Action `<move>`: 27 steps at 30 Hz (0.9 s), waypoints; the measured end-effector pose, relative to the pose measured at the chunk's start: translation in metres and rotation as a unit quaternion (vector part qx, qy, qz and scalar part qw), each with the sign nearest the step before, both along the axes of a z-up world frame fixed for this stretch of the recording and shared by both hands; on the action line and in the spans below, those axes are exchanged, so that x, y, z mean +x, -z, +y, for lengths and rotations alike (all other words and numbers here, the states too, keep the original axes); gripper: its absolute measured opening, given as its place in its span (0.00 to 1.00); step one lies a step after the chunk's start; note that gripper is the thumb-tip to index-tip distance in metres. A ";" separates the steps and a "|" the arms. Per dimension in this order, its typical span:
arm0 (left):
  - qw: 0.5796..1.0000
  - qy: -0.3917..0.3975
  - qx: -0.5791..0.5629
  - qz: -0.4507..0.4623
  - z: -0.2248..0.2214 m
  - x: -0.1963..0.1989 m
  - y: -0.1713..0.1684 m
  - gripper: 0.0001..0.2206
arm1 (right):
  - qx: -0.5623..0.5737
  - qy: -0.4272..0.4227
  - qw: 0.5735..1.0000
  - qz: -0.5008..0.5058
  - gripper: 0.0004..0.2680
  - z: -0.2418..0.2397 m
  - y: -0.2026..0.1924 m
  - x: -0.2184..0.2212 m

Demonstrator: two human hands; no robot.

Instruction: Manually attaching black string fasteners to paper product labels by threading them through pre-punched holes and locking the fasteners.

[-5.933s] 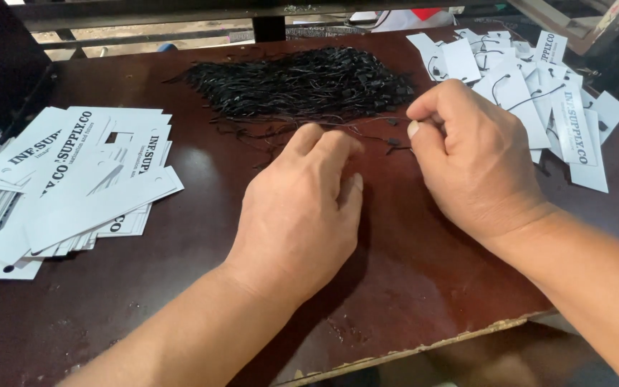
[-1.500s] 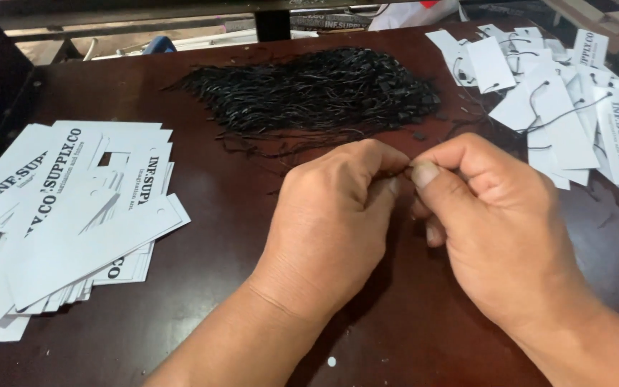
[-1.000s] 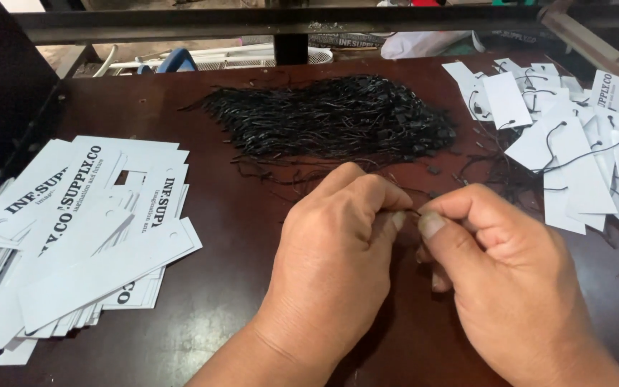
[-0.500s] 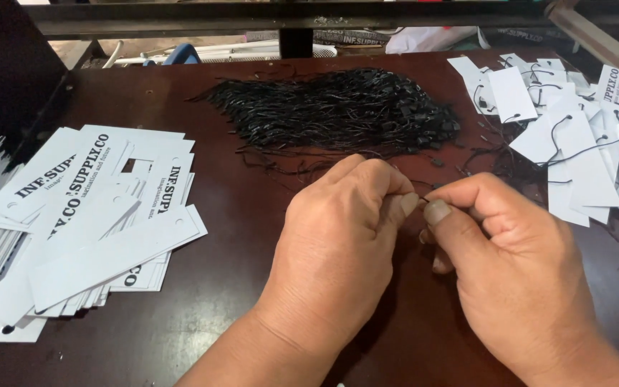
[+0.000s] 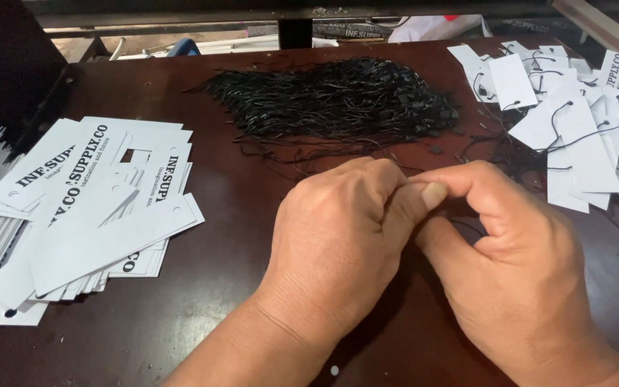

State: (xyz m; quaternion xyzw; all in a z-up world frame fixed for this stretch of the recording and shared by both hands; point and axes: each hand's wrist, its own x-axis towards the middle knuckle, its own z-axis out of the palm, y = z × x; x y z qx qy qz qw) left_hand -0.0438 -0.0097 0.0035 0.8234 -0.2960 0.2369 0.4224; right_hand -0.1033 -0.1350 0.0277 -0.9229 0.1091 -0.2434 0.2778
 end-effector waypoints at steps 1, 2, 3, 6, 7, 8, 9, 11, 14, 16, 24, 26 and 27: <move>1.000 0.000 0.001 -0.001 0.000 0.000 0.000 0.21 | 0.001 0.000 1.000 -0.001 0.06 -0.003 0.004 0.000; 1.000 -0.009 0.010 0.002 0.000 0.000 0.000 0.21 | -0.020 -0.001 1.000 -0.014 0.04 -0.005 0.007 0.001; 1.000 -0.017 0.019 0.005 -0.001 0.000 -0.001 0.22 | -0.040 -0.002 0.999 -0.028 0.02 -0.008 0.011 0.001; 0.997 -0.038 0.004 -0.067 -0.003 -0.002 0.002 0.21 | -0.054 -0.042 0.995 -0.068 0.02 -0.011 0.014 0.002; 0.997 -0.039 0.004 -0.067 -0.003 -0.001 0.001 0.21 | -0.054 -0.044 0.995 -0.069 0.02 -0.012 0.014 0.003; 0.996 -0.047 0.020 -0.074 -0.003 -0.001 0.000 0.21 | -0.046 -0.057 0.994 -0.076 0.03 -0.012 0.013 0.003; 0.995 -0.053 0.036 -0.077 -0.003 -0.001 0.001 0.20 | -0.037 -0.068 0.994 -0.080 0.04 -0.013 0.015 0.002; 0.997 -0.047 0.026 -0.057 -0.003 -0.001 0.003 0.20 | -0.026 -0.063 0.995 -0.073 0.05 -0.012 0.013 0.001; 0.998 -0.033 0.011 -0.048 -0.004 -0.001 0.002 0.20 | 0.015 -0.031 0.999 -0.041 0.06 -0.010 0.009 0.001; 0.998 -0.026 0.008 -0.059 -0.001 0.004 -0.006 0.20 | 0.047 -0.004 0.999 -0.013 0.06 -0.010 0.004 0.002; 0.929 -0.160 -0.121 0.312 0.063 0.024 -0.072 0.07 | 0.155 0.100 0.976 0.119 0.06 0.004 -0.020 0.004; 0.933 -0.219 -0.011 0.284 0.089 0.027 -0.072 0.09 | 0.159 0.097 0.975 0.120 0.06 0.006 -0.020 0.005; 0.922 -0.272 0.101 0.255 0.102 0.028 -0.071 0.11 | 0.163 0.099 0.974 0.123 0.06 0.006 -0.020 0.005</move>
